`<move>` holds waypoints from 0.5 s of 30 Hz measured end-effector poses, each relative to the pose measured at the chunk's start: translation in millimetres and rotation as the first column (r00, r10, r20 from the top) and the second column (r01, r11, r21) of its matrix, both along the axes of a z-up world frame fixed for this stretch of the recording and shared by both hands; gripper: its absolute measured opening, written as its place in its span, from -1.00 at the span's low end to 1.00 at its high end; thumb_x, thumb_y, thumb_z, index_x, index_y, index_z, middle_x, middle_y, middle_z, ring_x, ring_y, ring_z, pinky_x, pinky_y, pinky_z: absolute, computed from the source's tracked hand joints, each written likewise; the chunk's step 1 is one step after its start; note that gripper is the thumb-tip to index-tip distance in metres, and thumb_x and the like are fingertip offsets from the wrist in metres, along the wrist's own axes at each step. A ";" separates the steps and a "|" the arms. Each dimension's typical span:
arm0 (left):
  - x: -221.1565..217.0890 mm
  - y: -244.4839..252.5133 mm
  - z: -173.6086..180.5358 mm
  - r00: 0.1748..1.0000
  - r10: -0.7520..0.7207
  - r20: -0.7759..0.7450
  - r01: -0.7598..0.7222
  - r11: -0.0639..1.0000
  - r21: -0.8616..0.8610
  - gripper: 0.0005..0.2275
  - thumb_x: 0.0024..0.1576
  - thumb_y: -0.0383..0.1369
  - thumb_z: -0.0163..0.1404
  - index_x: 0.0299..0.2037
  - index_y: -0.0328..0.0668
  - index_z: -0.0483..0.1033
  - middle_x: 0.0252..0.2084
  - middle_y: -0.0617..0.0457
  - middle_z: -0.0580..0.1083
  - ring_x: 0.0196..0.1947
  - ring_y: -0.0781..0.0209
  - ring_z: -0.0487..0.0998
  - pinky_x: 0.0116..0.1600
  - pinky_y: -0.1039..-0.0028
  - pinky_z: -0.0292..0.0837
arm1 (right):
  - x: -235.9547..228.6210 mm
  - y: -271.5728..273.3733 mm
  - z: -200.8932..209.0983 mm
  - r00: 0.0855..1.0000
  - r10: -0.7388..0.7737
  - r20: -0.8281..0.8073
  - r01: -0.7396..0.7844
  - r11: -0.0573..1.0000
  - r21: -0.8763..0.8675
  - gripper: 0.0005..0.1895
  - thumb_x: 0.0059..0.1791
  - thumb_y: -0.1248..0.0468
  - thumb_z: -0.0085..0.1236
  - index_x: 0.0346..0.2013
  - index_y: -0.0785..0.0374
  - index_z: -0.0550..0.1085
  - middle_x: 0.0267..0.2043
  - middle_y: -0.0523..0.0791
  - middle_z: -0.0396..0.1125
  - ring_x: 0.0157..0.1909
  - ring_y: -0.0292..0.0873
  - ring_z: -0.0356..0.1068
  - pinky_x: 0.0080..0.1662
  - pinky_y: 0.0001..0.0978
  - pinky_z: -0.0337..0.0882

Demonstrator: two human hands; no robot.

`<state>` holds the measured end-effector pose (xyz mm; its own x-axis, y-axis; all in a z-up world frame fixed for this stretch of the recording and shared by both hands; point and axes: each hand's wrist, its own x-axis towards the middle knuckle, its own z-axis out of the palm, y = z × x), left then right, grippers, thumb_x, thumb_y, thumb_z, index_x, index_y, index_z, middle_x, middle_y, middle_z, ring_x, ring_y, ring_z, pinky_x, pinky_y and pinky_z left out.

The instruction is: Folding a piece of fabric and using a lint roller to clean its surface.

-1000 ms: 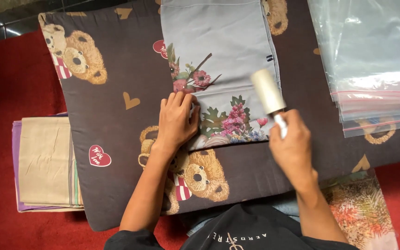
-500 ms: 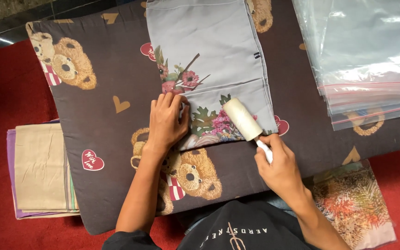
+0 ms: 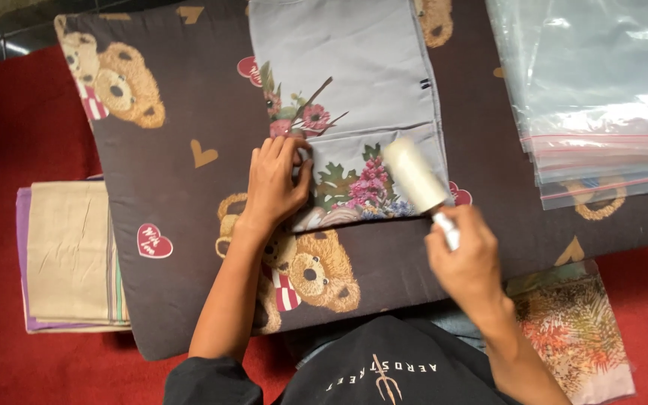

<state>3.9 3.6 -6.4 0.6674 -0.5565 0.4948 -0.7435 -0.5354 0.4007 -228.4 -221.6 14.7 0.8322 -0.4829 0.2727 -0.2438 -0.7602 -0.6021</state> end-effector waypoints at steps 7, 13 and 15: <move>-0.3 5.1 13.4 0.982 -0.044 -0.183 0.030 0.997 -0.076 -0.89 0.24 -0.30 -0.01 -0.09 0.02 0.51 -0.39 0.10 0.37 -0.29 0.02 0.47 -0.15 0.29 0.32 | 0.2 41.0 9.6 0.957 0.278 -0.079 -0.274 0.960 0.051 -0.86 -0.12 0.29 0.19 -0.26 0.12 0.54 -0.36 -0.06 0.47 -0.29 0.09 0.55 -0.34 -0.17 0.53; -0.2 10.0 23.4 0.942 -0.079 -0.327 0.049 0.994 -0.100 -0.75 0.39 -0.19 -0.27 -0.04 0.06 0.52 -0.30 0.04 0.45 -0.20 -0.05 0.50 -0.08 0.25 0.31 | 19.9 30.6 28.1 0.882 0.456 -0.119 -0.400 0.858 0.321 -0.85 -0.16 0.29 0.26 -0.31 0.19 0.54 -0.40 0.03 0.52 -0.26 0.19 0.57 -0.26 -0.03 0.53; 1.1 12.5 24.0 0.928 -0.089 -0.363 0.053 0.993 -0.108 -0.72 0.40 -0.18 -0.32 -0.04 0.07 0.52 -0.29 0.02 0.48 -0.18 -0.08 0.51 -0.06 0.22 0.33 | 36.3 25.9 28.7 0.880 0.464 -0.100 -0.418 0.857 0.301 -0.84 -0.15 0.31 0.25 -0.29 0.21 0.53 -0.39 0.08 0.52 -0.25 0.22 0.56 -0.24 0.03 0.51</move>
<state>5.0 16.1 17.6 0.7726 -0.5718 0.2759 -0.5698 -0.4329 0.6985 -192.2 -195.7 43.3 0.9956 -0.0890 0.0304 -0.0327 -0.6305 -0.7755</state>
